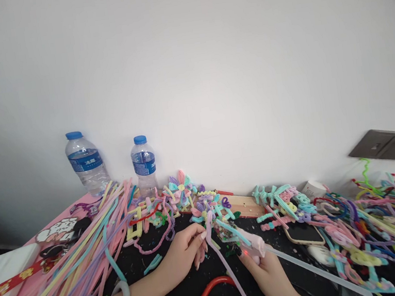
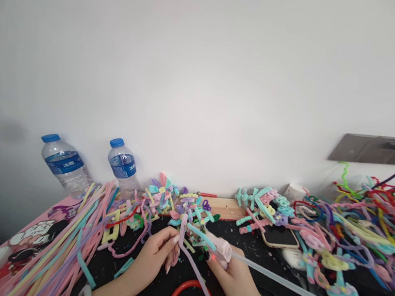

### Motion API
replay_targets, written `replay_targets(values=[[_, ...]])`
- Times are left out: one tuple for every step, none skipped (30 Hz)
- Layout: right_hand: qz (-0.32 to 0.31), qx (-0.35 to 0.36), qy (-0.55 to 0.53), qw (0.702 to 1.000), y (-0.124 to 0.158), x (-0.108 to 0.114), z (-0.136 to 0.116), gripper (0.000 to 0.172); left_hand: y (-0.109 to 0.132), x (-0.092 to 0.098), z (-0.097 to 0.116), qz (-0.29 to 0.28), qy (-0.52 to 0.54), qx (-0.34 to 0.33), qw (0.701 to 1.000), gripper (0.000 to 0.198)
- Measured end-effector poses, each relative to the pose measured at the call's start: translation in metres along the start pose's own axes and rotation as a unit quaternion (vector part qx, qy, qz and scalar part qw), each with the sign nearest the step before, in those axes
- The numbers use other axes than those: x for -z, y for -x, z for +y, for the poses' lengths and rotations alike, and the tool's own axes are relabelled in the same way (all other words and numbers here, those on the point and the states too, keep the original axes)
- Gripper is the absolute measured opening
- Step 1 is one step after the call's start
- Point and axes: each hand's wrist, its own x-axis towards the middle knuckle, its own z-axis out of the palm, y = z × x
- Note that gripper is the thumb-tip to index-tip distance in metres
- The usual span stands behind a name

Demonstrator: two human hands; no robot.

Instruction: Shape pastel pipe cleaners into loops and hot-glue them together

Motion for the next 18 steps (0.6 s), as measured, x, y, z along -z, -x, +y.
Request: replay_targets(values=[[-0.003, 0.001, 0.000, 1.000, -0.0001, -0.0001, -0.0003, 0.026, -0.0001, 0.0001, -0.0006, 0.001, -0.001, -0.001, 1.000, 0.028], [-0.002, 0.001, 0.001, 1.000, -0.0001, -0.0002, -0.0006, 0.024, -0.0002, 0.0001, -0.0013, 0.002, -0.003, -0.002, 1.000, 0.028], [-0.003, 0.000, 0.004, 1.000, -0.0001, -0.0004, -0.0009, 0.022, -0.0001, 0.0001, -0.0019, 0.002, -0.005, -0.003, 1.000, 0.028], [-0.002, -0.003, 0.008, 1.000, 0.0000, -0.0006, -0.0010, 0.021, 0.0000, 0.0002, -0.0024, 0.004, -0.006, -0.003, 1.000, 0.028], [0.000, -0.005, 0.013, 1.000, 0.0002, -0.0010, -0.0010, 0.019, 0.0002, 0.0002, -0.0028, 0.005, -0.006, -0.003, 1.000, 0.027], [0.001, -0.006, 0.018, 1.000, 0.0003, -0.0013, -0.0009, 0.019, 0.0004, 0.0002, -0.0028, 0.005, -0.007, -0.004, 1.000, 0.027], [0.005, -0.008, 0.023, 1.000, 0.0005, -0.0017, -0.0006, 0.019, 0.0006, 0.0003, -0.0027, 0.006, -0.007, -0.005, 1.000, 0.027], [0.007, -0.008, 0.027, 1.000, 0.0007, -0.0020, -0.0004, 0.018, 0.0008, 0.0005, -0.0023, 0.006, -0.007, -0.005, 1.000, 0.027], [0.008, -0.008, 0.030, 0.999, 0.0008, -0.0021, -0.0002, 0.018, 0.0009, 0.0006, -0.0018, 0.007, -0.006, -0.004, 1.000, 0.027], [0.009, -0.008, 0.031, 0.999, 0.0009, -0.0021, -0.0001, 0.018, 0.0009, 0.0008, -0.0012, 0.008, -0.005, -0.004, 1.000, 0.027], [0.008, -0.006, 0.031, 0.999, 0.0009, -0.0021, -0.0002, 0.018, 0.0007, 0.0009, -0.0007, 0.008, -0.003, -0.003, 1.000, 0.027], [0.007, -0.005, 0.030, 1.000, 0.0009, -0.0019, -0.0004, 0.018, 0.0005, 0.0009, -0.0003, 0.008, -0.002, -0.003, 1.000, 0.027], [0.006, -0.004, 0.029, 1.000, 0.0008, -0.0016, -0.0007, 0.018, 0.0002, 0.0009, -0.0001, 0.009, 0.000, -0.003, 1.000, 0.027], [0.006, -0.002, 0.030, 1.000, 0.0007, -0.0014, -0.0012, 0.018, 0.0000, 0.0008, 0.0000, 0.010, 0.001, -0.005, 1.000, 0.027], [0.006, -0.001, 0.032, 0.999, 0.0005, -0.0012, -0.0017, 0.017, -0.0001, 0.0007, 0.0000, 0.010, 0.001, -0.006, 1.000, 0.027], [0.006, 0.001, 0.033, 0.999, 0.0004, -0.0010, -0.0022, 0.018, -0.0002, 0.0006, -0.0001, 0.011, 0.001, -0.007, 1.000, 0.027], [0.005, 0.004, 0.034, 0.999, 0.0002, -0.0009, -0.0028, 0.018, -0.0002, 0.0006, -0.0003, 0.012, 0.001, -0.007, 1.000, 0.027], [0.004, 0.007, 0.035, 0.999, 0.0001, -0.0009, -0.0032, 0.018, -0.0001, 0.0006, -0.0004, 0.013, 0.001, -0.009, 1.000, 0.027]])
